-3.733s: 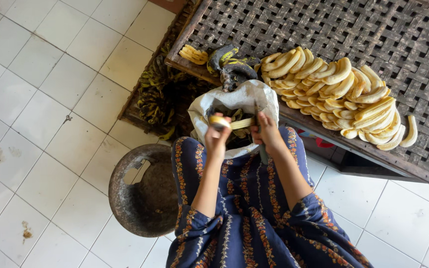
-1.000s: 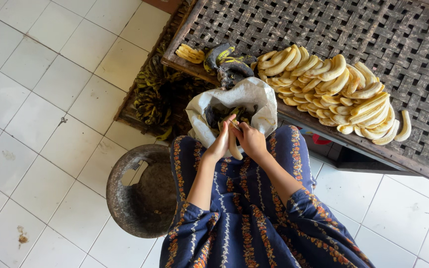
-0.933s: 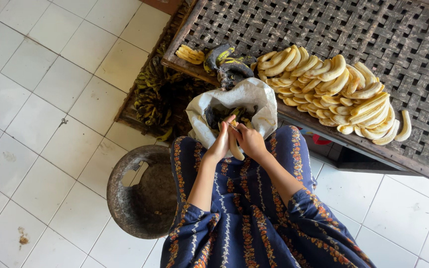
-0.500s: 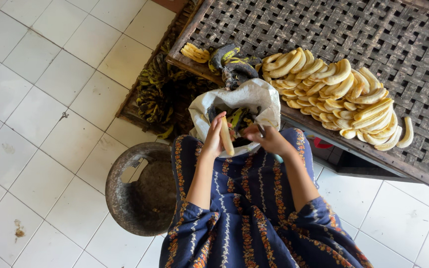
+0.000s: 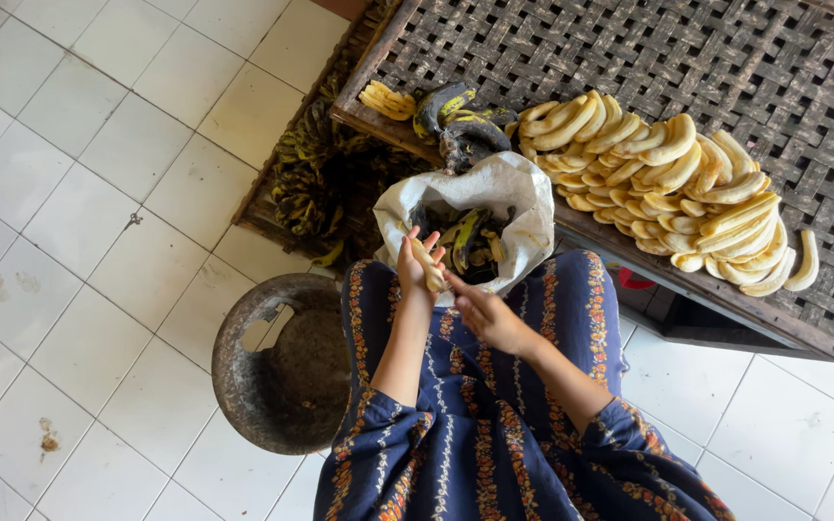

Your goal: The person peels multiple bananas by hand one at a time, discarding the skins into a white bag and placing the peeled fruit onto a large wooden tray.

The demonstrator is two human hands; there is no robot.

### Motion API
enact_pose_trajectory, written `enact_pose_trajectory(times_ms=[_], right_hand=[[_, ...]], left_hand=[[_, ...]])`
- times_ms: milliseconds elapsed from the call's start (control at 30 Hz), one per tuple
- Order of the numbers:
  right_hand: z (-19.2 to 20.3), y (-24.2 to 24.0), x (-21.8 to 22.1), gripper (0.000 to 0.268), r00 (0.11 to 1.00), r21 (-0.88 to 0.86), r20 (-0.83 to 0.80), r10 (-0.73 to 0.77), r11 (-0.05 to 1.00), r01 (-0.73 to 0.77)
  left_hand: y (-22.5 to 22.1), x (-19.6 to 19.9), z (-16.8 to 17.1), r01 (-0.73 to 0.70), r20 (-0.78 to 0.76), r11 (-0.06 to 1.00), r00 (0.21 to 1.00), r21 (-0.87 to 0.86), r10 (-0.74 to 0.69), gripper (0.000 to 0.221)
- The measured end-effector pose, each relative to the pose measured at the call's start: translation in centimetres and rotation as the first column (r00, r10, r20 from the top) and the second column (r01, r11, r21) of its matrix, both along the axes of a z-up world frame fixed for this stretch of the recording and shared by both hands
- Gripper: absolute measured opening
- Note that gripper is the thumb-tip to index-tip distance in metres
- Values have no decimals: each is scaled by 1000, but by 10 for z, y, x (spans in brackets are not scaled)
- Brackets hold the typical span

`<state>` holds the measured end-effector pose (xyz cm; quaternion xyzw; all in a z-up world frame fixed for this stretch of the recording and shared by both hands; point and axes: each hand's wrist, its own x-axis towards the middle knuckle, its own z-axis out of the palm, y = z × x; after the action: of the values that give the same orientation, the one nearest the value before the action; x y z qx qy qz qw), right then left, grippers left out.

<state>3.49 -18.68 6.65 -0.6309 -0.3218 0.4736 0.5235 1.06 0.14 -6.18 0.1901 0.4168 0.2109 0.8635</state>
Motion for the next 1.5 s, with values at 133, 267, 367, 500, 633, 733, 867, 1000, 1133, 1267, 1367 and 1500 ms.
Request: enact_pose_trajectory(times_ms=[133,267,367,500,633,733,867,1000,1133,1267,1367,1500], right_hand=[[3,4,-13,55,999,-58,28,-41,997,42],[8,6,-11,54,993,-63,109,-38,997,45],[5,6,-10,54,983,-43,180,-39,998,48],[-4,7,-13,57,931,61,354,-89,996,72],[-10,9,-9,59,907,75,407,-104,994,81],[-13,10,-5,57,885,58,455,-97,995,79],[-14,10,0,65,828,120,540,-149,988,100],[-14,16,10,64,738,113,651,-177,984,136],[-19,25,23,63,580,-16,807,-113,977,212],[-24,29,38,59,246,-99,969,13,934,343],[-25,28,54,57,109,-64,994,11,865,498],[-15,18,64,54,215,-47,972,-93,822,568]], left_hand=[[-3,-4,0,-50,-24,998,998,47,51,47],[-3,-5,0,-118,-13,991,993,56,119,44],[-6,-2,4,-135,-7,991,991,18,136,41],[-15,-3,21,-175,35,984,984,-31,176,35],[-21,-4,48,-124,-15,989,992,-77,123,34],[-30,-3,55,-125,27,981,991,-150,131,33],[-39,-3,35,-6,206,979,977,-203,49,34],[-48,-1,11,37,280,980,960,-195,20,37],[-60,-4,14,58,351,994,936,-94,-22,41],[-56,-2,32,158,420,971,905,-181,-69,48],[-53,-8,33,298,482,898,869,-322,-115,45],[-51,-12,18,354,588,891,798,-284,-129,32]])
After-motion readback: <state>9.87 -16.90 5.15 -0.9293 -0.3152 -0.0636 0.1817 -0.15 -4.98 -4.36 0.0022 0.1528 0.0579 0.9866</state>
